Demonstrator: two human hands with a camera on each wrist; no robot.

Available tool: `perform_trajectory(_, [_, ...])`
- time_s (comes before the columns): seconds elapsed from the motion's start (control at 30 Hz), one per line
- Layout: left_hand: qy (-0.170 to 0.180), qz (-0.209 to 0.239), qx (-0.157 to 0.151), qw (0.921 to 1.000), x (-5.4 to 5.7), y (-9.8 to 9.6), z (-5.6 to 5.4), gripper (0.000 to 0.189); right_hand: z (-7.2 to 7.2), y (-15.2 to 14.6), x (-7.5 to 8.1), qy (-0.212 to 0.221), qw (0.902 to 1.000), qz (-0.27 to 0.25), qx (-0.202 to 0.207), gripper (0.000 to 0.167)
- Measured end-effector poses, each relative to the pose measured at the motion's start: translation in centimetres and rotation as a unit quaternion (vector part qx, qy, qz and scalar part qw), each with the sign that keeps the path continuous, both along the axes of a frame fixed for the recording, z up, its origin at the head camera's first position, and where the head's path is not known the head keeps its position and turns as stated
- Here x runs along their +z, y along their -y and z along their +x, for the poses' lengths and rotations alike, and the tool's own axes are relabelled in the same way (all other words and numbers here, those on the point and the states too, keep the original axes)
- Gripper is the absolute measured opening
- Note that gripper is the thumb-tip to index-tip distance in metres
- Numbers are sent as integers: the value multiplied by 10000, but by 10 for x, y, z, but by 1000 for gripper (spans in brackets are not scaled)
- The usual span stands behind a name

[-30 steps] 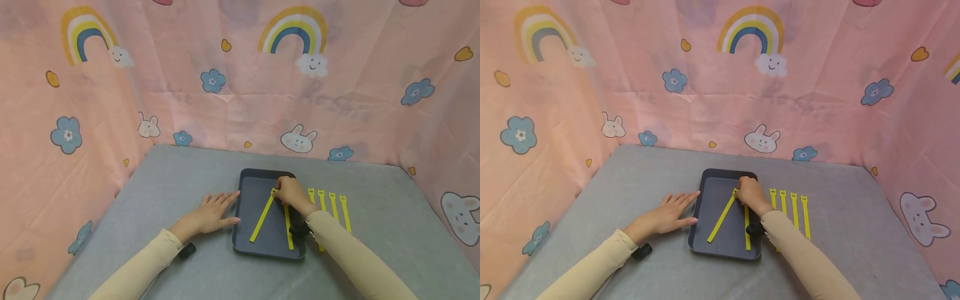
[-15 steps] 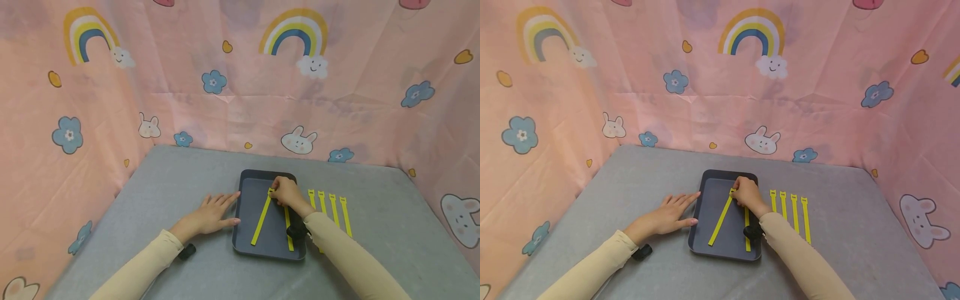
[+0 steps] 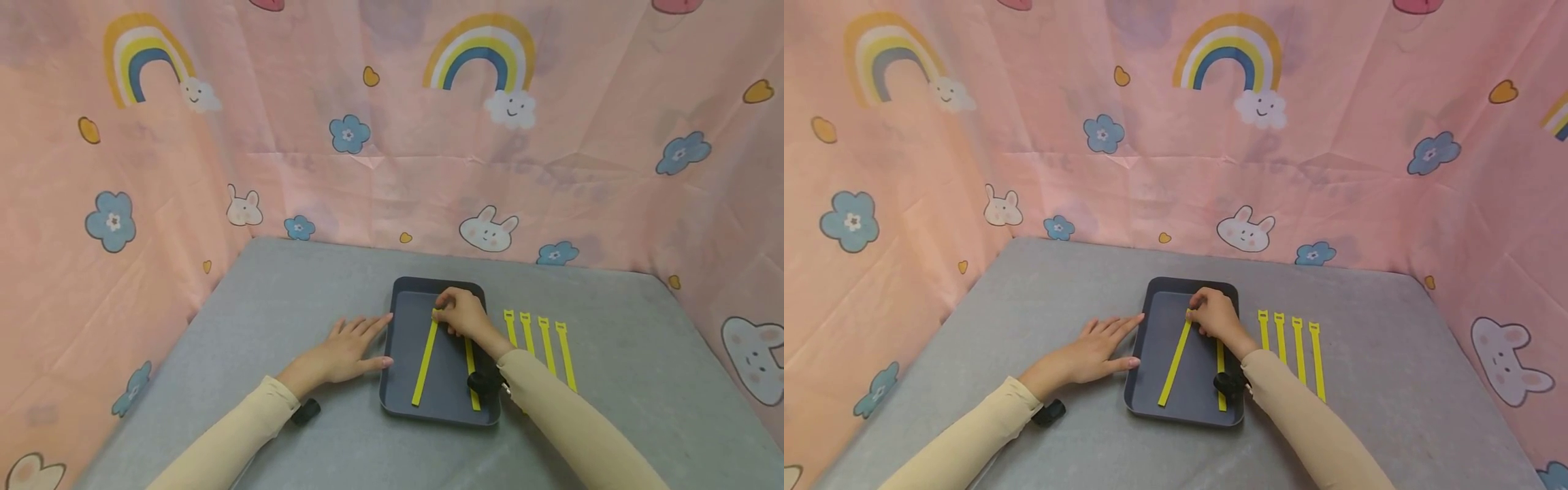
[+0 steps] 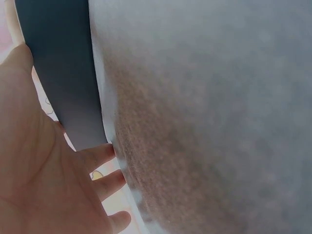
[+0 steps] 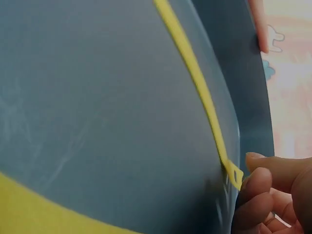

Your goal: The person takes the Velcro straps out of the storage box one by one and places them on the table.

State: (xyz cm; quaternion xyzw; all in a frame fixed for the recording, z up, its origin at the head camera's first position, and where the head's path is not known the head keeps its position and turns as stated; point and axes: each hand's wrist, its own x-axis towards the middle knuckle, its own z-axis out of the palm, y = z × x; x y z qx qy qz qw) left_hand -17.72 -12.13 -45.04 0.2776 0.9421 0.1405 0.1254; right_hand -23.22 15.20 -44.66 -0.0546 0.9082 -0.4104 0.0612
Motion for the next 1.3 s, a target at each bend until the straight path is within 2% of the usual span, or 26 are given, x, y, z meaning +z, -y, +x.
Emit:
perform_trajectory(0.13, [-1, -9, 0, 10000, 0, 0, 0, 83, 2, -1, 0, 215, 9993, -238, -196, 28])
perform_trajectory(0.27, [5, -21, -12, 10000, 0, 0, 0, 83, 5, 0, 2, 407, 9982, -219, -385, 31])
perform_trajectory(0.53, [-16, -3, -22, 10000, -1, 0, 0, 84, 7, 3, 2, 605, 9975, -80, -368, 32])
perform_trajectory(0.77, [-27, 8, -20, 10000, -1, 0, 1, 84, 7, 4, -8, 399, 9987, -145, -268, 31])
perform_trajectory(1.3, [-26, 85, -59, 9999, 2, 1, 1, 84, 6, 5, -12, 109, 9998, -114, -101, 18])
